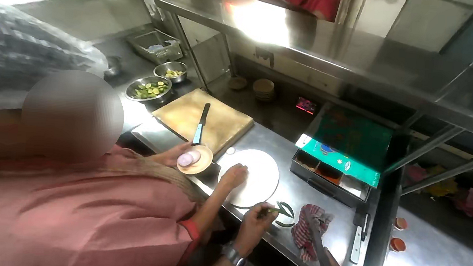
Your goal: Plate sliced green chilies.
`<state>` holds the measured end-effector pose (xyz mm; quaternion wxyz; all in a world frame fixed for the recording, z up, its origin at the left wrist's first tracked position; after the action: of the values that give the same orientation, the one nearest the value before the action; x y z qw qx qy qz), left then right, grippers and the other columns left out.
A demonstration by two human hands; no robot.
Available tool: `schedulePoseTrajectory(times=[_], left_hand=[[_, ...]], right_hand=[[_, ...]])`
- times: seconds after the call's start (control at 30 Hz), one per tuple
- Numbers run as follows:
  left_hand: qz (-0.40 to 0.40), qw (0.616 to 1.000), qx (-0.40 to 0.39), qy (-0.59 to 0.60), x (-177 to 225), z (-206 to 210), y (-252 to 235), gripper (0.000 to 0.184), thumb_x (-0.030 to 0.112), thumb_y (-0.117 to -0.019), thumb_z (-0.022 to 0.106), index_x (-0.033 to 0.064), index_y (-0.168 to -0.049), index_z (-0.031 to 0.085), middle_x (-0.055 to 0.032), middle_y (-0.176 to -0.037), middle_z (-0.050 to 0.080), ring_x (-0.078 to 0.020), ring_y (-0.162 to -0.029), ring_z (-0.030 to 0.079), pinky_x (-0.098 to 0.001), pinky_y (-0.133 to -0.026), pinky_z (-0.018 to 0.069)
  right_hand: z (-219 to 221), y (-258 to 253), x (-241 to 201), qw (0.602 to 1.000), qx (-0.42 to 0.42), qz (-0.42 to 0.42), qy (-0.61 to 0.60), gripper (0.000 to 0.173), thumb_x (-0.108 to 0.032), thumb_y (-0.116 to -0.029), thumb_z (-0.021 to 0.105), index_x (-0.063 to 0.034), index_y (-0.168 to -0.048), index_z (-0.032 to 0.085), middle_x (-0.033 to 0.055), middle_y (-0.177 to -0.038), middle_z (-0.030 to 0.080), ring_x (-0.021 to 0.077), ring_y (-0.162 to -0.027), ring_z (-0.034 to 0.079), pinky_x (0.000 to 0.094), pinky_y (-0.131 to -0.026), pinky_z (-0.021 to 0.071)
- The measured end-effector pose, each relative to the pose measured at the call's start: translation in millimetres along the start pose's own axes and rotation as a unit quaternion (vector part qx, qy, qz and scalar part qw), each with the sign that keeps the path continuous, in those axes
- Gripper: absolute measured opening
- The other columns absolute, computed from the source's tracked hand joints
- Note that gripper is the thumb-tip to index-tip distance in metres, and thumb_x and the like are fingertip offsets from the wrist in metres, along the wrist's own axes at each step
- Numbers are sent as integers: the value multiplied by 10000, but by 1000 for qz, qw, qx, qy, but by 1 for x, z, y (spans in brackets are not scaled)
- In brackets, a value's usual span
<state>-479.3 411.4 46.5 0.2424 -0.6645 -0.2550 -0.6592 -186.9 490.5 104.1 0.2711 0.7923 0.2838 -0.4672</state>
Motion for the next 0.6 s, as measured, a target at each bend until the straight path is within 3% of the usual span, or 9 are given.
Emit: schedulePoseTrajectory(times=[0.1,0.17,0.33,0.6], left_hand=[[-28,978,15,204,26,-4,7,295,53,-969,682,-74,-1228,621,-247,-1288,661,-378,-1173,665,-513,-1043,548],[-58,962,42,265,36,-7,13,297,39,-1006,616,-75,-1277,575,-259,-1231,679,-372,-1119,691,-512,-1004,567],[-81,960,43,265,48,-11,21,357,58,-1042,559,-65,-1378,553,-244,-1220,674,-350,-1095,692,-510,-970,582],[-65,971,23,231,54,-18,27,360,73,-1043,570,-68,-1373,585,-220,-1164,695,-278,-996,712,-436,-937,596]], right_hand=[[9,-4,-18,998,-43,-34,-10,537,-123,-1058,512,-70,-1577,386,74,-1041,765,167,-735,711,391,-693,616],[15,-8,-30,996,-64,-61,-12,527,-118,-1061,511,-86,-1575,400,57,-1026,767,161,-798,728,388,-780,627],[24,-16,-64,991,-72,-94,61,467,-153,-1065,513,-130,-1531,496,79,-945,759,186,-768,720,420,-769,622],[33,-18,-69,983,-81,-112,116,461,-168,-1064,500,-158,-1524,513,95,-910,756,219,-729,714,452,-719,616]])
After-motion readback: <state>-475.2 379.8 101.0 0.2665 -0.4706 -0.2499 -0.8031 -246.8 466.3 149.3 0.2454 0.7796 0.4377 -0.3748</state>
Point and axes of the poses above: each hand's wrist, its own y-axis away from the middle knuckle, its own z-axis out of the palm, x = y × z, the point moved 8 cm from there along -y, towards the middle knuckle
